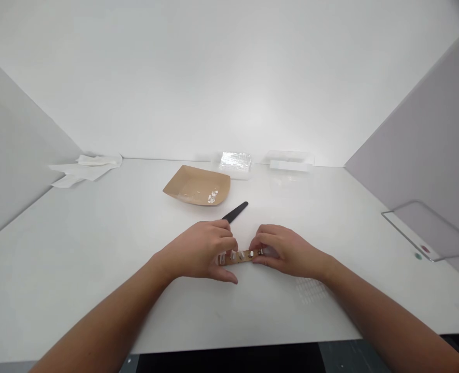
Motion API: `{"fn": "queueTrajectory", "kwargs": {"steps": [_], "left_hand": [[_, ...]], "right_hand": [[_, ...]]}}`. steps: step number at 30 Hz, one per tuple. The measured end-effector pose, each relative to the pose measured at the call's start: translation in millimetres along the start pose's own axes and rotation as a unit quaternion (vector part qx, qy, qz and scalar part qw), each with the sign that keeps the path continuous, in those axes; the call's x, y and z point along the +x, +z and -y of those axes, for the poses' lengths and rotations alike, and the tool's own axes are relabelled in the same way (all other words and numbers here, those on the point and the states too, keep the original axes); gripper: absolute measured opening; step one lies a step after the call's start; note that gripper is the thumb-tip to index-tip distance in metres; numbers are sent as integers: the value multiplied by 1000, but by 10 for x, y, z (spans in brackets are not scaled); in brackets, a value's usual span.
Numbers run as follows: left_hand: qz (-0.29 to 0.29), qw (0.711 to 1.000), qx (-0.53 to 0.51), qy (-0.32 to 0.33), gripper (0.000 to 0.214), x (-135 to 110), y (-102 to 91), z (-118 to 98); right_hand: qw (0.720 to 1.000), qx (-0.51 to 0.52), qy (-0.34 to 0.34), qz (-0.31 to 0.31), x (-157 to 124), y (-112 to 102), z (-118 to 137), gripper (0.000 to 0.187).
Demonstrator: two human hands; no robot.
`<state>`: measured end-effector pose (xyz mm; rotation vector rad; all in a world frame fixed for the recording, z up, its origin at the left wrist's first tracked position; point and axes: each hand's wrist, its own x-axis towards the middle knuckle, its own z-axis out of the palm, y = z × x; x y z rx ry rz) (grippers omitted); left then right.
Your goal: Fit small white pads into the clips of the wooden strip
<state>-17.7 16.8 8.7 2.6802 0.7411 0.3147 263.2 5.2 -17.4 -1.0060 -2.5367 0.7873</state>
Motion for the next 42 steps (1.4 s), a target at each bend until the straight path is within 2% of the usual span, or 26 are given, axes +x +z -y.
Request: {"fn": "queueTrajectory", "kwargs": {"steps": [2,5,11,15,23,35,42], "left_hand": [[16,1000,-5,-19,49,-4,-42,1],[34,997,-32,-54,50,-25,-107,5],[54,989,-60,-120,21,-72,-159,16],[59,988,-65,-125,17,-68,-156,17],[41,993,-75,-85,11,-63,-145,31],[83,975,-98,-182,12,-31,-170,-32],[76,975,-85,-191,16,-30,-184,-41]], "right_hand": [[1000,2,1,2,2,-1,8,12],[1000,2,3,3,1,-10,21,12],[1000,-3,3,3,-7,-21,17,12],[1000,1,2,4,-14,-20,10,11],[1000,2,-2,2,-21,-8,-6,12],[1000,2,6,5,-15,-19,19,12],[1000,1,7,6,-15,-10,9,13]]}}
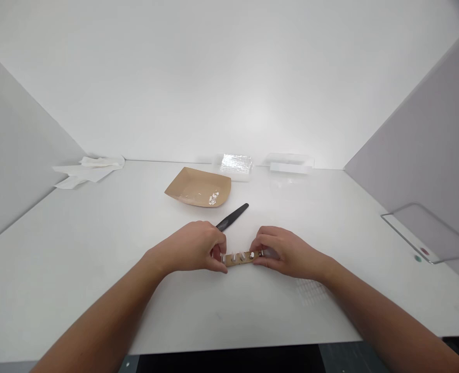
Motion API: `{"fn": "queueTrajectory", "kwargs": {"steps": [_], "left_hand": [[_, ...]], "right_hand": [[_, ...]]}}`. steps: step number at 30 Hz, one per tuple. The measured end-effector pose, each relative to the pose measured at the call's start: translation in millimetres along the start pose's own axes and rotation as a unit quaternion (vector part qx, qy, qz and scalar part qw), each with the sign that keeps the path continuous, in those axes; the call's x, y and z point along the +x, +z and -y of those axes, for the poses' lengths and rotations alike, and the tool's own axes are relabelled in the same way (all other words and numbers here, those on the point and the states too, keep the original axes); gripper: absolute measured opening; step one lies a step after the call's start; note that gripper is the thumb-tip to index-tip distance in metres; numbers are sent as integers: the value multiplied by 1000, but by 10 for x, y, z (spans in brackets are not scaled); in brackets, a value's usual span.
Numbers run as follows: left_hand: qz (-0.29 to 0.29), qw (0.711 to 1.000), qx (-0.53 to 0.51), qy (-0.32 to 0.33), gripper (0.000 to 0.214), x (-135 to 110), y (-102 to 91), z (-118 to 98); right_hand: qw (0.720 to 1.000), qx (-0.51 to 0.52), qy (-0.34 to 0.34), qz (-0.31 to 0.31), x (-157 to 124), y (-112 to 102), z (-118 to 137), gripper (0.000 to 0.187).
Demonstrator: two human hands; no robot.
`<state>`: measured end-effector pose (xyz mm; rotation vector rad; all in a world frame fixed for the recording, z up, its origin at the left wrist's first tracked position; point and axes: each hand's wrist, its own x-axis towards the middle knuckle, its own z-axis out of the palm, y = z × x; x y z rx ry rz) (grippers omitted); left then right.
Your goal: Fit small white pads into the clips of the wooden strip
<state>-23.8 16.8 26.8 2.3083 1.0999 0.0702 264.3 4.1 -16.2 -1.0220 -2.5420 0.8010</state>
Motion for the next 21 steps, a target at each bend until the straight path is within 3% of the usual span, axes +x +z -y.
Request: {"fn": "queueTrajectory", "kwargs": {"steps": [10,15,18,21], "left_hand": [[22,998,37,-41,26,5,-15,-14],[16,998,50,-23,32,0,-19,-4],[-6,998,58,10,47,-4,-9,19],[-70,994,61,52,52,-4,24,36]], "right_hand": [[1000,2,-4,-4,4,5,-5,12],[1000,4,-5,-6,2,11,-14,12],[1000,1,-7,-8,-2,14,-13,13],[1000,-3,-12,-15,-5,22,-12,12]]}}
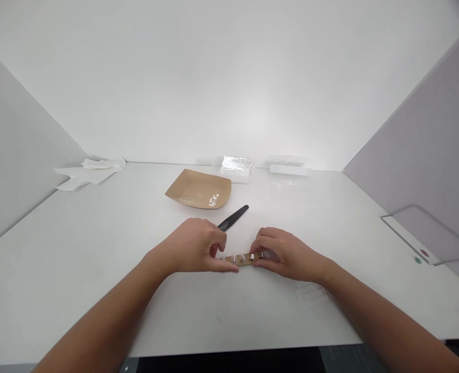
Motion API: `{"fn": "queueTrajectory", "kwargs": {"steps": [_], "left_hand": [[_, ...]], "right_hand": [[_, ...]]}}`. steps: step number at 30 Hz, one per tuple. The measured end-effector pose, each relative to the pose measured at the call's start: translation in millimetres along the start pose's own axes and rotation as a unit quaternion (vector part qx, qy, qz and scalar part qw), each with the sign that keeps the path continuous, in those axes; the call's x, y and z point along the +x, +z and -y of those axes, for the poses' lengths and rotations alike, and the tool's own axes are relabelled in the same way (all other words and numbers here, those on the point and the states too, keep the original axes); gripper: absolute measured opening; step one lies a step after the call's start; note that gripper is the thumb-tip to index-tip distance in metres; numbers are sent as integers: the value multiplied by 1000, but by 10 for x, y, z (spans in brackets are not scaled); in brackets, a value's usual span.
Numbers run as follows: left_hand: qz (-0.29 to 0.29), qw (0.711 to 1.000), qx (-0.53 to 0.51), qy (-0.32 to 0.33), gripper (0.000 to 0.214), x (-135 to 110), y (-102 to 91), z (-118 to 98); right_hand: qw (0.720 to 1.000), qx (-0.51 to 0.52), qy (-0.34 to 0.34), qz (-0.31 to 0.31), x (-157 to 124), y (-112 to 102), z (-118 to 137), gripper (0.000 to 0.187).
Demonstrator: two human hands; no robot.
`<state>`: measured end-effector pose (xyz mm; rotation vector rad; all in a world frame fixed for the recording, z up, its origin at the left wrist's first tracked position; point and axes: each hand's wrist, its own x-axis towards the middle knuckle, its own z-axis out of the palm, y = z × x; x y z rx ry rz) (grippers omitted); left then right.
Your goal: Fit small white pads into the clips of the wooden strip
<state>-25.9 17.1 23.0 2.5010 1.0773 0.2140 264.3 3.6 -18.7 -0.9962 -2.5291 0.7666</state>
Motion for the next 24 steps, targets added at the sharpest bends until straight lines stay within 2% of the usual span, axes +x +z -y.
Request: {"fn": "queueTrajectory", "kwargs": {"steps": [2,4,9,15,24], "left_hand": [[-46,999,0,25,50,2,40,-3],[-68,996,-1,51,51,12,90,-15],[-30,995,17,99,59,55,214,-39],[-9,993,59,101,33,79,303,-23],[-15,997,17,80,14,77,315,-40]], "right_hand": [[1000,1,-3,-5,-1,8,0,12],[1000,5,-8,-14,1,21,-3,15],[999,9,-25,-44,25,83,-27,18],[997,-27,-23,-73,24,149,-3,11],[989,-66,-54,-119,34,173,20,11]]}}
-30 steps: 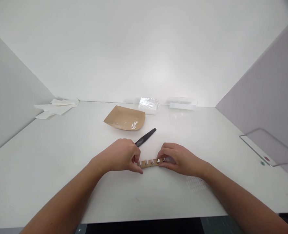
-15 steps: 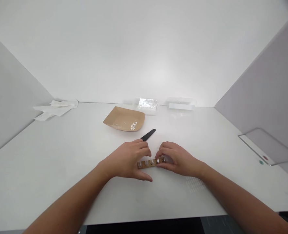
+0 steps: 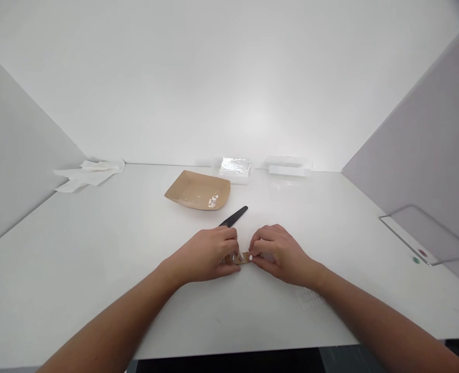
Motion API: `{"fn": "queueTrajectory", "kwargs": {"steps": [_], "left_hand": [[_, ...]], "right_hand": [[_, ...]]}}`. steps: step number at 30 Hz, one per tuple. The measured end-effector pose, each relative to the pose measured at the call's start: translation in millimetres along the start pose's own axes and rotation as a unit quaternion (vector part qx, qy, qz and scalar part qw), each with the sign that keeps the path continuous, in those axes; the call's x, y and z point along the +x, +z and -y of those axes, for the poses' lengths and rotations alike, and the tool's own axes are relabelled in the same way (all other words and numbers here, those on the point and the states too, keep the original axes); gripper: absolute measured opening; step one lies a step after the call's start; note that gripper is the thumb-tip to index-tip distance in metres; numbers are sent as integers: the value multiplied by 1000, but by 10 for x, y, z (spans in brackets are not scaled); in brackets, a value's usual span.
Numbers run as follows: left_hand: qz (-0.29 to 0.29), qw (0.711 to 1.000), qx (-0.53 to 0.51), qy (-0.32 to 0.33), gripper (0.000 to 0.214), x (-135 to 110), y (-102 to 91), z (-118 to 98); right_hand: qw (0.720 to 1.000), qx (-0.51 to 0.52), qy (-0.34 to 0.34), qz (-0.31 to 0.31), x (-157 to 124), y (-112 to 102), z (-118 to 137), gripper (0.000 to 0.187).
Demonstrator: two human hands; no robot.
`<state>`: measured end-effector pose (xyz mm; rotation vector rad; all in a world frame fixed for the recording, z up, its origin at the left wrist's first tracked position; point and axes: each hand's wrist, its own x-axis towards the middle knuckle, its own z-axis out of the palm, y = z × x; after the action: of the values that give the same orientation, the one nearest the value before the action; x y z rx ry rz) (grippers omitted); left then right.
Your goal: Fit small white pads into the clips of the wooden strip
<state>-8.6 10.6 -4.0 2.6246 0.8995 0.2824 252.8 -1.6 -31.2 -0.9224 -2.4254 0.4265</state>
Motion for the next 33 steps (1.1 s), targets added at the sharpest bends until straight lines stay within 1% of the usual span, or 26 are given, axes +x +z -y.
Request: {"fn": "queueTrajectory", "kwargs": {"steps": [3,4,6,8,9,10,11,13,14,16,20,25,29,33], "left_hand": [[9,1000,7,-11,20,-4,6,6],[11,1000,9,-13,24,-5,6,10],[4,1000,9,-12,40,-7,-4,13],[-27,1000,4,-5,58,-6,-30,1],[-54,999,1,2,61,-5,-48,-13],[-86,996,-1,9,57,-3,-67,-31],[-125,992,-3,18,49,-1,-84,-54],[-201,979,-14,30,21,5,-104,-106],[-229,972,-27,35,13,8,-105,-132],[-253,964,-62,46,7,17,-84,-180],[-226,962,-141,56,9,43,-4,-240],[-210,948,-233,49,10,58,38,-259],[-205,943,-261,33,9,57,71,-259],[-221,941,-257,12,5,66,113,-284]], "right_hand": [[1000,15,-6,-27,2,-10,6,10],[999,25,-6,-36,2,-18,11,11],[997,43,-10,-63,0,-41,21,11],[994,47,-23,-98,-1,-65,32,11],[992,45,-31,-117,-1,-76,38,11],[989,43,-38,-134,1,-86,46,12],[987,43,-44,-146,4,-95,55,12],[984,50,-54,-160,11,-107,80,11],[983,56,-59,-164,14,-109,95,10],[981,67,-61,-170,16,-104,127,8],[978,76,-61,-184,5,-78,177,8],[979,72,-47,-186,-20,-56,206,9],[981,58,-40,-180,-28,-38,210,9],[980,-23,-64,-184,-35,-43,197,12]]}}
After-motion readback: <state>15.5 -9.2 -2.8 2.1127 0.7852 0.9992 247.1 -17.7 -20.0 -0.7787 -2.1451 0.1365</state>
